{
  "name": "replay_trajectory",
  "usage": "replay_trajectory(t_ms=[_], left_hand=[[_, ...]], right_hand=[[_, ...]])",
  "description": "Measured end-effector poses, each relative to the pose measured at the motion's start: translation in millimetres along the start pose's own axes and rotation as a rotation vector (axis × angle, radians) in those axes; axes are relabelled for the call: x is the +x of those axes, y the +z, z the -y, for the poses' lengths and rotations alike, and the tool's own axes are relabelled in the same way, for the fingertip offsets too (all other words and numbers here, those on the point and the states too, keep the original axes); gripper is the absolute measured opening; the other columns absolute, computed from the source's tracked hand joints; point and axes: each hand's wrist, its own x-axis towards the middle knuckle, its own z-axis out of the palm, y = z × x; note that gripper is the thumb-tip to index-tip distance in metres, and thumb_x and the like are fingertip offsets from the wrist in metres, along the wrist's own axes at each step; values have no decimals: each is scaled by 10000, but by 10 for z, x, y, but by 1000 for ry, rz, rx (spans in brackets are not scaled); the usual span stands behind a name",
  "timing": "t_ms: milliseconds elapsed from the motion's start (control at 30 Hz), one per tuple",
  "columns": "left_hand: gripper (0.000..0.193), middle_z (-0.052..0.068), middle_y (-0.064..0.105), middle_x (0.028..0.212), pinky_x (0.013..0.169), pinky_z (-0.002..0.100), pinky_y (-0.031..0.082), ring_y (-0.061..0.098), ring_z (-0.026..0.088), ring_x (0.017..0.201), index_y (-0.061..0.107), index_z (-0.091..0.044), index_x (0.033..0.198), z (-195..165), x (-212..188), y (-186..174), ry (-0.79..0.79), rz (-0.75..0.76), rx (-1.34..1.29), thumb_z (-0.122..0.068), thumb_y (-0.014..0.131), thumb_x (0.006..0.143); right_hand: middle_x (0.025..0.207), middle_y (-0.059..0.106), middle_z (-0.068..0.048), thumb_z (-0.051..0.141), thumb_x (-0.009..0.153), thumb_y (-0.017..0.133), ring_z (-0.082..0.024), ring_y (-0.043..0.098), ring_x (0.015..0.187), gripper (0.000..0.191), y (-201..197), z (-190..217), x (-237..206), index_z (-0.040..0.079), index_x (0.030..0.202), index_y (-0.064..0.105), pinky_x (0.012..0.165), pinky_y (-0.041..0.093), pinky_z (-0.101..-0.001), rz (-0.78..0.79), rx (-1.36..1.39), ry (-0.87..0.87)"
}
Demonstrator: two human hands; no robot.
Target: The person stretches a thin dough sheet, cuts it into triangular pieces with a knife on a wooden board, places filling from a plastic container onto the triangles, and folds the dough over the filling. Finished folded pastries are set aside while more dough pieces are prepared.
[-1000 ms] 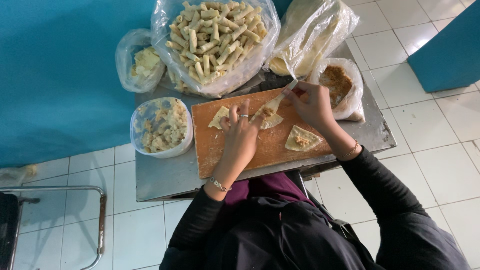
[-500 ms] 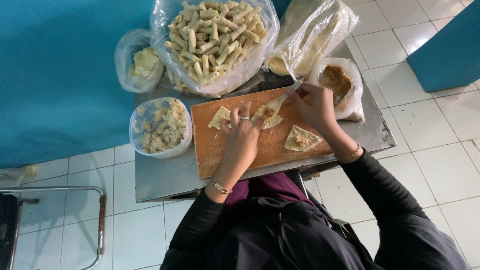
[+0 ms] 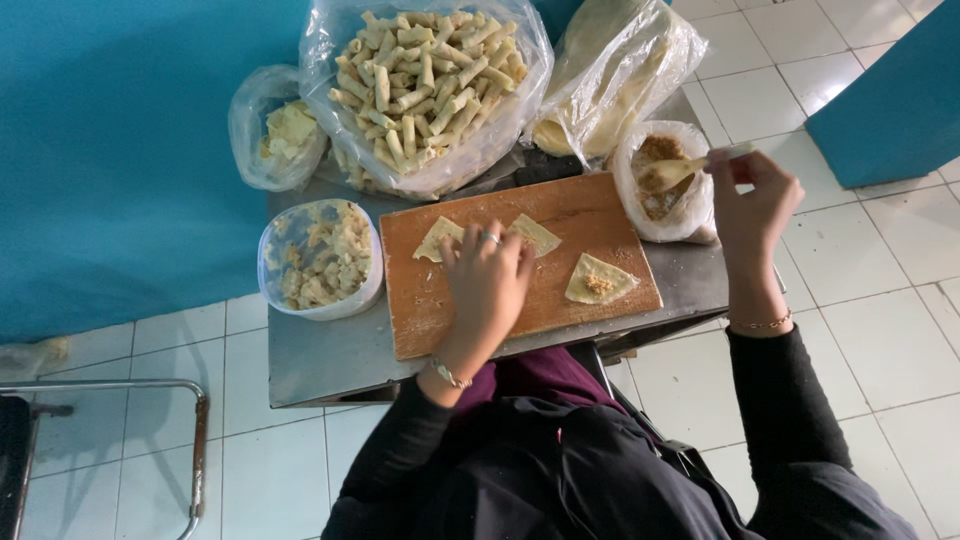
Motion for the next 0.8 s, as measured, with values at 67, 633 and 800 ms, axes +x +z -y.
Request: replay_trajectory(t_ms=[67,633,800], left_hand=[[194,61,673,936,908,469,361,593,229,949,748,-86,874,-111,-153,29,-7,29,-61,-274,774,912],[248,59,625,985,871,455,363,567,255,987,684,-115,920,-562,-555,181,-54,53,-93,-326,780,832],[187,56,614,958,865,449,371,570,249,948,653,-112,942,-613,-517,157,-49,18,-142,-223,767,842]], right_hand=[[1004,776,-120,187,1046,742,-149,702,854,173,-12,22,-40,49,1125,810,801,494,-343,38,-214,-69],[1024,706,-9,310,877,794,-204,694,854,228,-173,609,-1254,193,1073,802,730,547,-341,218,-350,-239],[998,700,-16,321,879,788,-245,685,915,203,-130,652,-1223,179,1025,786,750,540,-377,254,-386,-217]])
